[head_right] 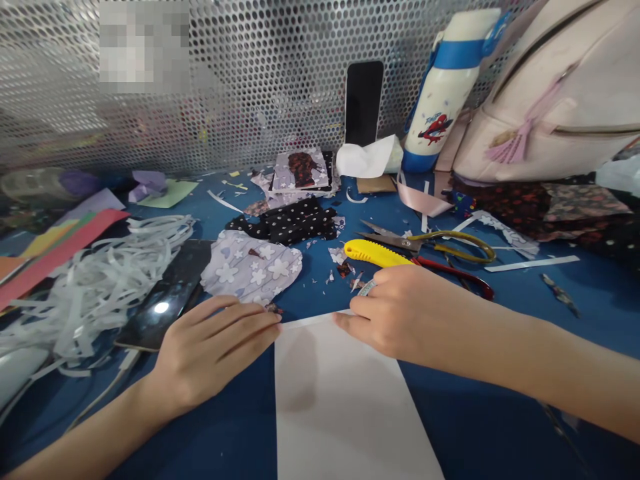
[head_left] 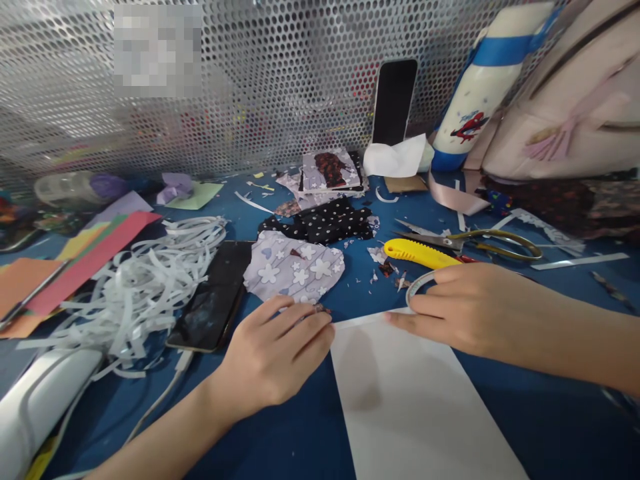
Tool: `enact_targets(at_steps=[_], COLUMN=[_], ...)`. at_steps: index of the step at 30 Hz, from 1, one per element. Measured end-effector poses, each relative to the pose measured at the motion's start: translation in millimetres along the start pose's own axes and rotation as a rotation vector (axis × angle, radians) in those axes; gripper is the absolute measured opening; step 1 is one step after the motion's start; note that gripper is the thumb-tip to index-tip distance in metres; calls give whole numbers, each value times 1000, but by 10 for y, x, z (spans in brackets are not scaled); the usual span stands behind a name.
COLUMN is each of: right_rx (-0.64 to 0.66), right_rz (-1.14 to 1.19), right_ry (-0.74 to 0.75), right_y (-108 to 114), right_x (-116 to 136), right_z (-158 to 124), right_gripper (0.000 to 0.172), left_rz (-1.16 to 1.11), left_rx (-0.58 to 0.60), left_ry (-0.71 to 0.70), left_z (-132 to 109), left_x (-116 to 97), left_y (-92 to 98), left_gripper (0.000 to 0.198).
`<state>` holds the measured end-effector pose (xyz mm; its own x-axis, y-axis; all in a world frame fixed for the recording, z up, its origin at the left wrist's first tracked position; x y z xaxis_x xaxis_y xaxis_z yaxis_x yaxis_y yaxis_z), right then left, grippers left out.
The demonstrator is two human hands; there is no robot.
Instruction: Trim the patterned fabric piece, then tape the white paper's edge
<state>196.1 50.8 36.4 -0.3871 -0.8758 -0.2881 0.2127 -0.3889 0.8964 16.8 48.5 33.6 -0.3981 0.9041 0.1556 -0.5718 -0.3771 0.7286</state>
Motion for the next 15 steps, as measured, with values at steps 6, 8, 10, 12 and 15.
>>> enact_targets(at_steps=[6, 8, 10, 12, 15], right_rx=[29, 32, 33, 57, 110], right_rz=[-11, -15, -22, -26, -27], right_ry=[11, 1, -4, 1, 11], right_y=[-31, -35, -35, -48, -76], right_x=[23, 22, 20, 21, 24], right_z=[-18, -18, -18, -22, -23], right_gripper=[33, 35, 35, 33, 31], left_rz=[7, 7, 19, 42, 50], left_rx=[7, 16, 35, 51, 42], left_ry=[-19, -40, -66, -83, -78], left_z=[-16, -29, -39, -43, -29], left_x=[-12, -25, -39, -48, -57], left_y=[-1, 13, 22, 24, 22], left_gripper=[16, 17, 17, 17, 20])
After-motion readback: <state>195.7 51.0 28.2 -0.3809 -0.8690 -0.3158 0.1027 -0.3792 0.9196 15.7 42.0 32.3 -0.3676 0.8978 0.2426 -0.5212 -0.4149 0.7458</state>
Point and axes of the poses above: each hand's wrist, its own z-axis towards the middle knuckle, its own y-axis out of the back of the hand, x = y × z, the point moved 7 cm from there along z, towards the middle knuckle, and after that the axes turned 10 degrees about -x, right-handed, at the moved point
